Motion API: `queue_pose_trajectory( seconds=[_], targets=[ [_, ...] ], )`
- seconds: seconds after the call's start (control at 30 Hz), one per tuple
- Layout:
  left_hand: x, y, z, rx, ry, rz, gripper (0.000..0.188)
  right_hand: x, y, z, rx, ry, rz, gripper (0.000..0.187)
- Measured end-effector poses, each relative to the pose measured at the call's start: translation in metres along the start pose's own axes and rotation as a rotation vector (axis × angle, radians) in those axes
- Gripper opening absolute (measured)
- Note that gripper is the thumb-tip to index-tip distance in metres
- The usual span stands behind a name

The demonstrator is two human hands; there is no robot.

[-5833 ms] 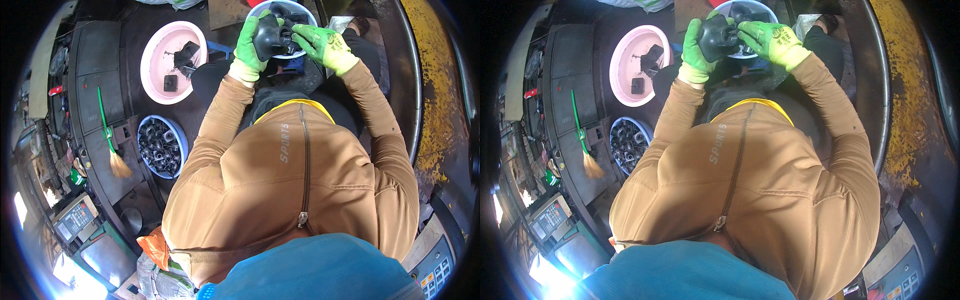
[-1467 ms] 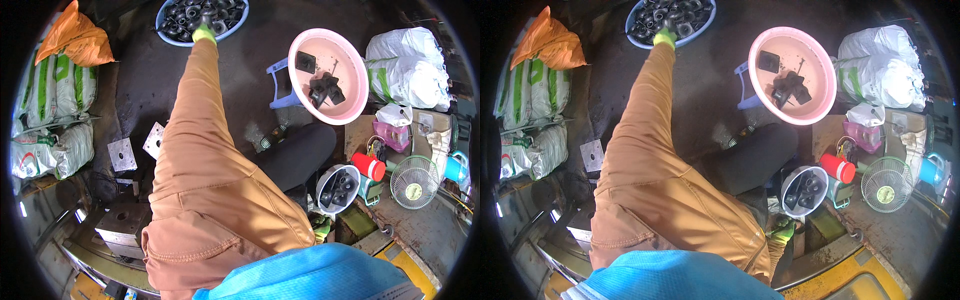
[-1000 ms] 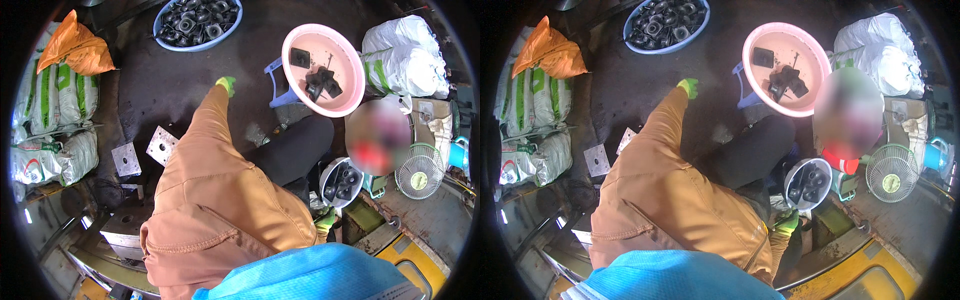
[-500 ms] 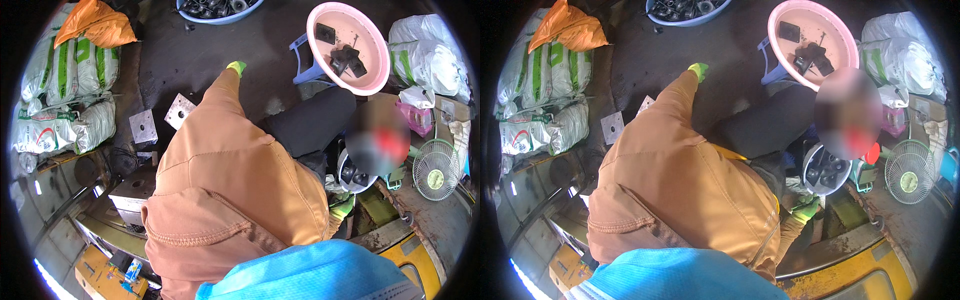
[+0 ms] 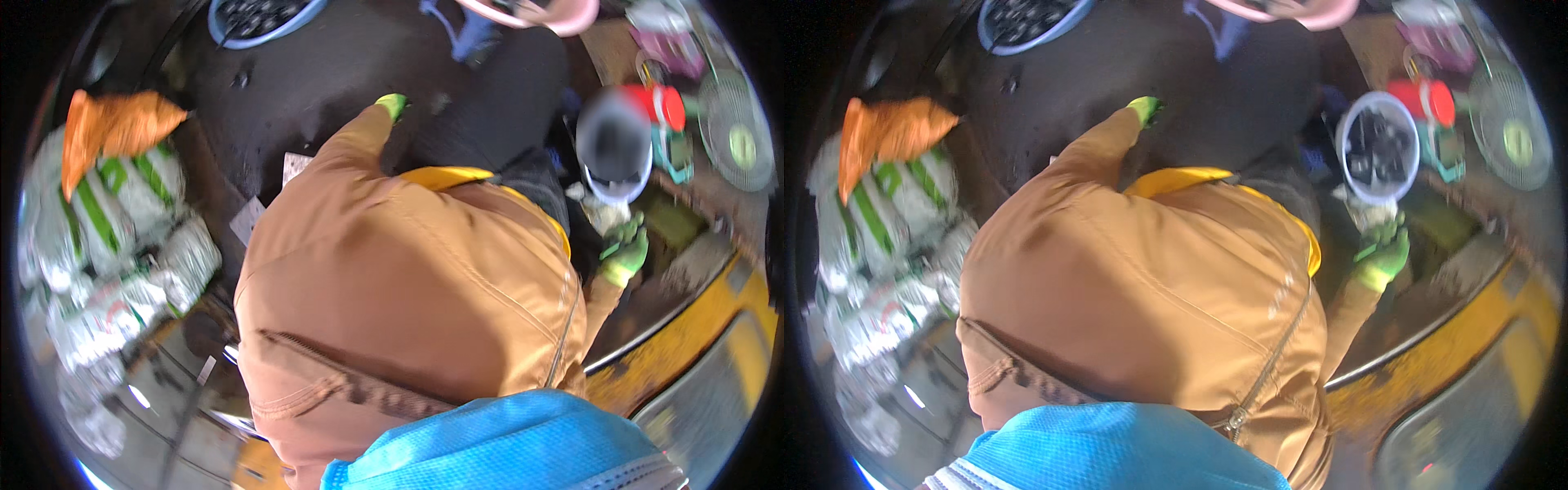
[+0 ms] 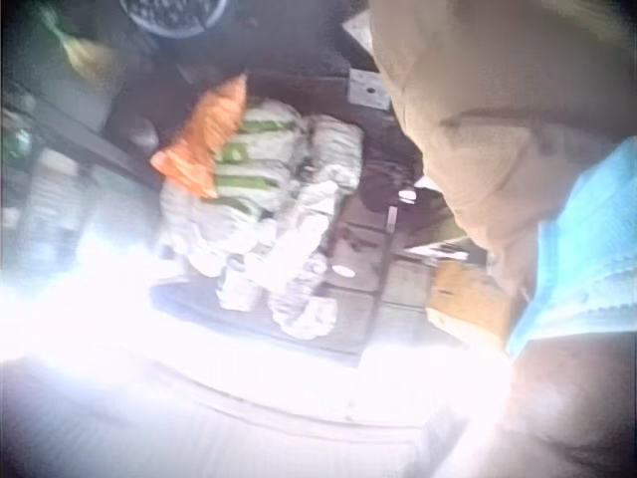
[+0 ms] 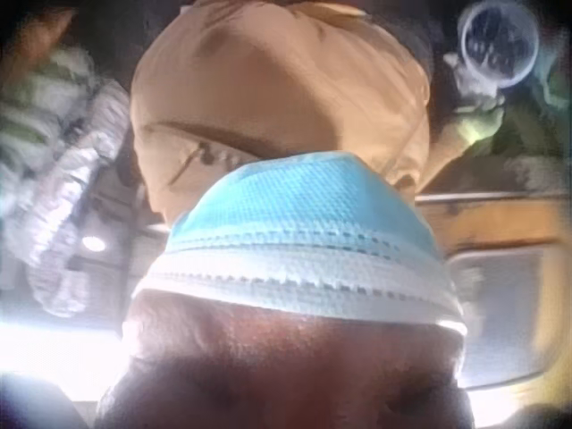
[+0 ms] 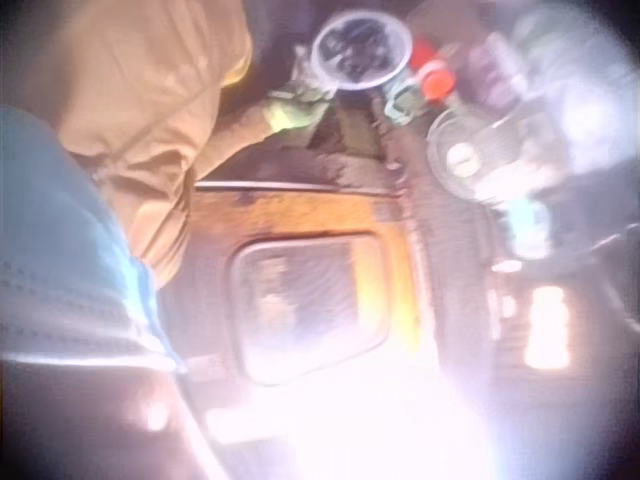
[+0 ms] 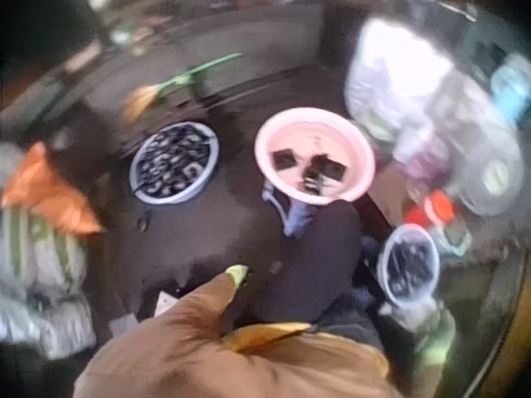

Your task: The person sits and repeatedly picks up small dark metal parts from a blue basin, wipes each one with a black cloth, and places it into a white bucket. The person occasionally reaches toward a nearby machine and adjusts the cloth. The process continues with multiple parts handled one at a time.

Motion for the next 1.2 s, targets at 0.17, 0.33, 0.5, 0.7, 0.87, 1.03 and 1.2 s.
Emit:
queue_pose_trajectory(
  seconds=[0.17,0.33,0.5,0.7,0.87,1.03,1.2],
  targets=[
    [-0.009,-0.042,0.007,-0.15,-0.193,-0.188,0.027,-0.03,-0.001,-0.012,0.486,-0.202,0.015,0.023],
    [-0.013,-0.037,-0.041,0.087,-0.155,-0.147,0.025,-0.052,0.02,-0.044,0.29,0.056,-0.045,0.027],
    [-0.036,0.014,-0.078,0.029,0.012,-0.169,0.028,-0.029,0.022,-0.039,0.205,0.04,0.02,0.026],
    [-0.088,0.098,-0.055,-0.049,0.034,0.016,0.026,0.012,0.03,-0.026,-0.012,0.077,-0.123,0.037],
    [-0.116,0.132,-0.013,-0.008,-0.034,0.068,0.034,0.054,0.029,-0.041,-0.509,0.098,-0.006,0.051],
    [-0.112,0.114,-0.004,0.035,-0.051,-0.028,0.027,0.107,0.028,-0.041,-1.555,0.035,-0.213,0.048],
    [-0.107,0.089,-0.022,0.016,-0.079,-0.007,0.027,0.139,0.036,-0.04,-1.645,0.039,-0.379,0.035]
  ],
)
Point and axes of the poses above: each hand's wrist, its own x-axis towards the middle knuckle, its own z-axis out of the palm, y = z × x, the point moved 3 cm from there along x, towards the middle knuckle, and after that the axes turned 10 degrees about -z, right-handed, at the moved point
